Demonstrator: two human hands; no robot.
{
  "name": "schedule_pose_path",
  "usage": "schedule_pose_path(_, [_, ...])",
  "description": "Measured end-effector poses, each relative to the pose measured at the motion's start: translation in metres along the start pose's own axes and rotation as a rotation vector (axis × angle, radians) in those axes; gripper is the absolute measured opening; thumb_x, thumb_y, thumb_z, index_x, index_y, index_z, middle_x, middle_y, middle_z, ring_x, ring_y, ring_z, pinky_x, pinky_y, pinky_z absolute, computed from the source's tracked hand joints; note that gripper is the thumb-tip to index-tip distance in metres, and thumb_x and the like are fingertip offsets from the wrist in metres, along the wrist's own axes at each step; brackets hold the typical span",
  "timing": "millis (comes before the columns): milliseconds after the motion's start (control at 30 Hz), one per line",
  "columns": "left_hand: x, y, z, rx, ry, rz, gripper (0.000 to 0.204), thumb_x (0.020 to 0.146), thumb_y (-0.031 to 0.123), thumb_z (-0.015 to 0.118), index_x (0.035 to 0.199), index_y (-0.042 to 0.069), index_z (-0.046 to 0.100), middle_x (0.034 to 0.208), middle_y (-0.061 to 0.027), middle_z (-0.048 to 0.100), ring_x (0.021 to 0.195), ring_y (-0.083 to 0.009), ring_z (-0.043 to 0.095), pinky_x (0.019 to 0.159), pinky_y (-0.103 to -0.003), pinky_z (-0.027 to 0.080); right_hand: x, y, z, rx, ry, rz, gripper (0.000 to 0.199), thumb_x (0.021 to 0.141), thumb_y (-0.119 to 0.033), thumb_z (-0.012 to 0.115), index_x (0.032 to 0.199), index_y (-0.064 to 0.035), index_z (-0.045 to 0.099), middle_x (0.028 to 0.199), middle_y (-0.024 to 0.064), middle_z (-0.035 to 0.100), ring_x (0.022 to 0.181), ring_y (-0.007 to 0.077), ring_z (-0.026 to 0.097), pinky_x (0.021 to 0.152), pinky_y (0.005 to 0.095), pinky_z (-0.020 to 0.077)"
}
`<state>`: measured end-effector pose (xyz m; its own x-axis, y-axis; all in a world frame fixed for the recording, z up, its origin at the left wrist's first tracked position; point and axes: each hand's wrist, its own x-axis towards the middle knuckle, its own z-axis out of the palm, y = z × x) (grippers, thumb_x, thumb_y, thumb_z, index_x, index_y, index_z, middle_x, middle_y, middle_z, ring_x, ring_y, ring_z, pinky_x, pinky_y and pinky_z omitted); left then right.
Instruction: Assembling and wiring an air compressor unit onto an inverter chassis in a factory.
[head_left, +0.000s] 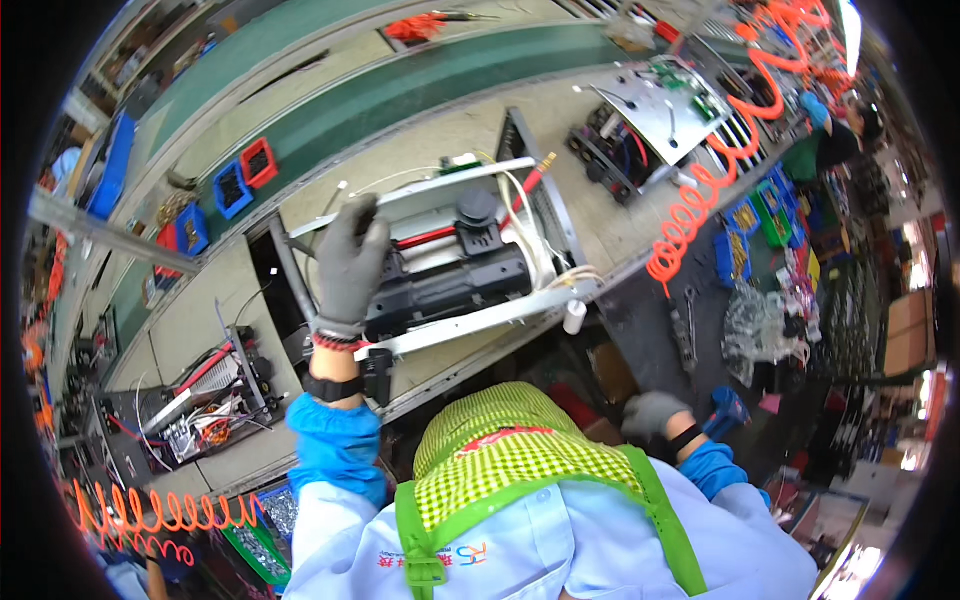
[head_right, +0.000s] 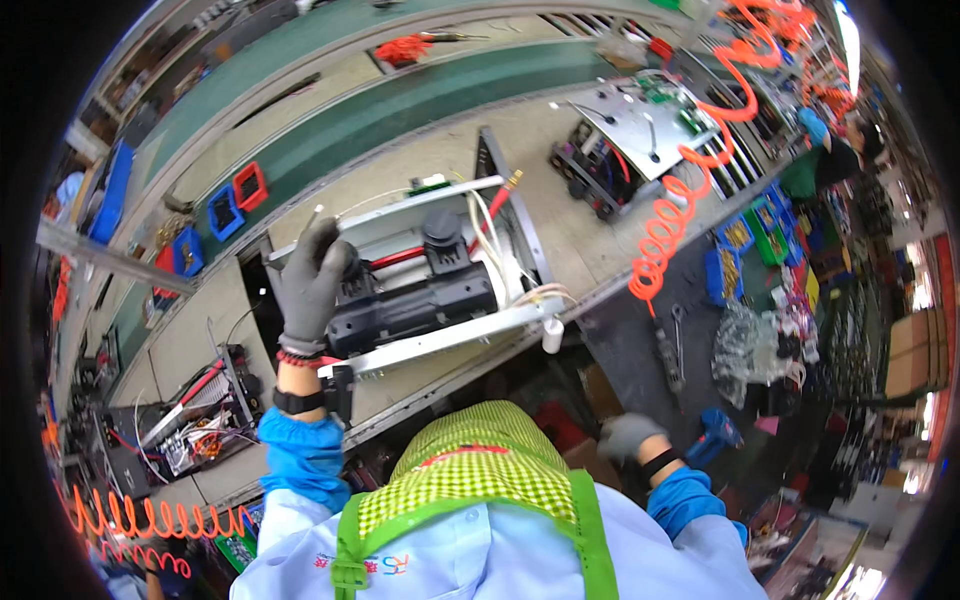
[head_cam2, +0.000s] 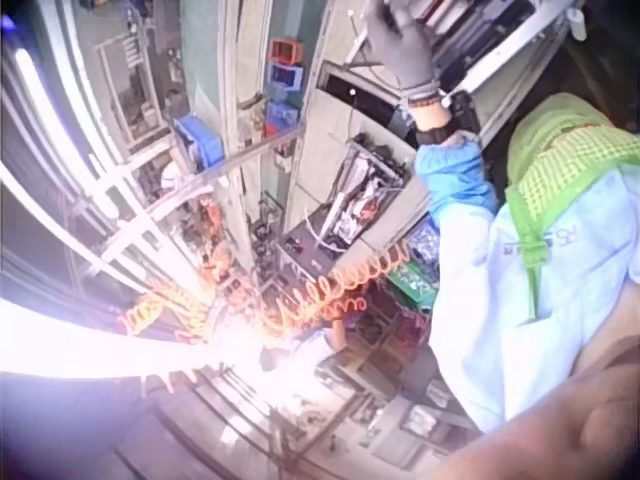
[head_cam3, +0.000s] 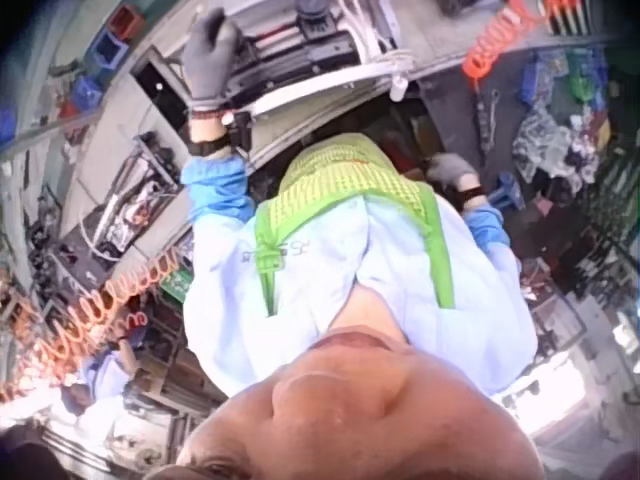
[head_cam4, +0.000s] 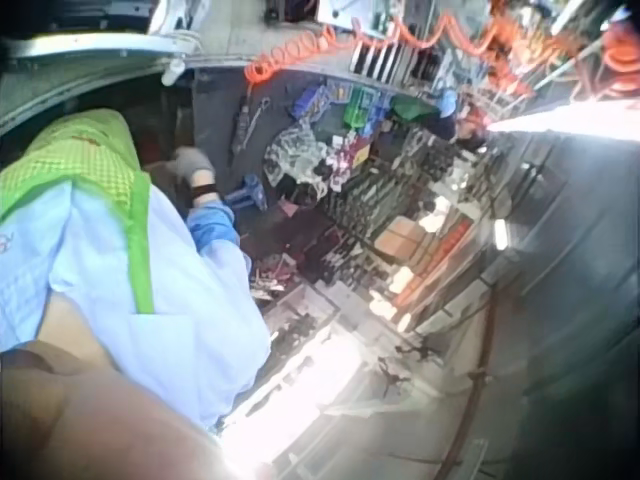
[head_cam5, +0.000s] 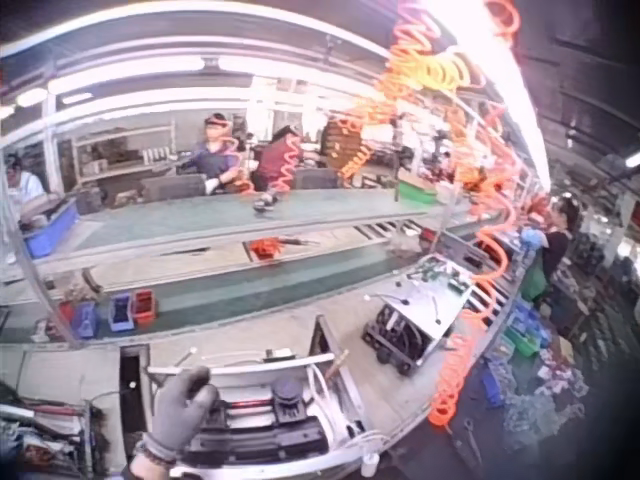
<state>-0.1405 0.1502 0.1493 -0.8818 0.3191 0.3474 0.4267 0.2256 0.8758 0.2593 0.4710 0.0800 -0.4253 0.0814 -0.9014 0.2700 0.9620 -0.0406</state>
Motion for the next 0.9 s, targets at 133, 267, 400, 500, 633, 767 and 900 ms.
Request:
schedule_pose_path(133, [0.014,-0.071,-0.096,0.344,0.060,-0.109,0.041,0.089,0.026,0.065,0.121,0.000,0.059,0.110,-0.0222,0.066,0.098,-0.0260,0.067,0.091,-0.036,0.050,0.000,0.024,-0.158,0.538,0.965,-0.019,0.045,0.088,-0.032,0.062,0.120,-0.0005,0.062,0.110,0.0248,0.066,0.102,0.0358,0.066,0.088,0.0406,0.0515])
schedule_pose_path(267, [0.041,-0.124,-0.161,0.282,-0.192,-0.626,0.058,0.093,0.049,0.057,0.127,0.001,0.055,0.113,-0.0222,0.066,0.100,-0.0275,0.066,0.086,-0.036,0.052,0.035,0.008,-0.292,0.551,1.059,-0.300,0.051,0.090,-0.030,0.063,0.132,-0.0019,0.054,0.115,0.0174,0.067,0.103,0.0233,0.066,0.089,0.0337,0.0502])
schedule_pose_path(400, [0.046,-0.166,-0.172,-0.049,-0.299,-1.131,0.088,0.090,0.074,0.040,0.134,-0.002,0.049,0.122,-0.0211,0.062,0.102,-0.0306,0.065,0.084,-0.033,0.052,0.061,-0.029,-0.395,0.436,0.895,-0.258,0.053,0.089,-0.038,0.063,0.128,-0.0024,0.058,0.114,0.0187,0.067,0.106,0.0295,0.065,0.090,0.0358,0.0503])
schedule_pose_path(500, [0.061,-0.167,-0.143,-0.231,-0.273,-1.265,0.081,0.091,0.073,0.039,0.127,0.001,0.051,0.109,-0.0207,0.066,0.092,-0.0281,0.066,0.063,-0.029,0.051,0.098,-0.036,-0.439,0.094,0.846,-0.132,0.058,0.088,-0.046,0.059,0.126,-0.0021,0.058,0.116,0.0214,0.066,0.110,0.0363,0.063,0.092,0.0406,0.0492])
schedule_pose_path(633, [0.062,-0.208,-0.139,-0.335,-0.247,-1.293,0.064,0.095,0.063,0.042,0.112,0.003,0.059,0.088,-0.0164,0.067,0.071,-0.0231,0.063,0.051,-0.027,0.045,0.142,-0.031,-0.471,0.079,0.872,-0.017,0.062,0.088,-0.051,0.060,0.128,-0.0034,0.058,0.115,0.0196,0.066,0.103,0.0325,0.065,0.089,0.0396,0.0507])
schedule_pose_path(767, [0.078,-0.191,-0.125,-0.507,-0.524,-1.344,0.057,0.099,0.052,0.034,0.101,0.005,0.066,0.075,-0.0102,0.064,0.051,-0.0138,0.053,0.040,-0.023,0.038,0.195,-0.025,-0.482,0.452,0.379,-0.193,0.051,0.085,-0.044,0.066,0.110,0.0001,0.066,0.096,0.0113,0.068,0.076,0.0217,0.065,0.068,0.0381,0.0558])
schedule_pose_path(900, [0.066,-0.186,-0.111,-0.753,-0.216,-1.463,0.033,0.094,0.037,0.047,0.092,0.009,0.064,0.068,-0.0043,0.061,0.049,-0.0091,0.052,0.036,-0.017,0.037,0.209,-0.051,-0.471,0.660,0.398,-0.139,0.028,0.080,-0.023,0.063,0.086,0.0043,0.067,0.072,0.0107,0.066,0.061,0.0239,0.063,0.058,0.0380,0.0514])
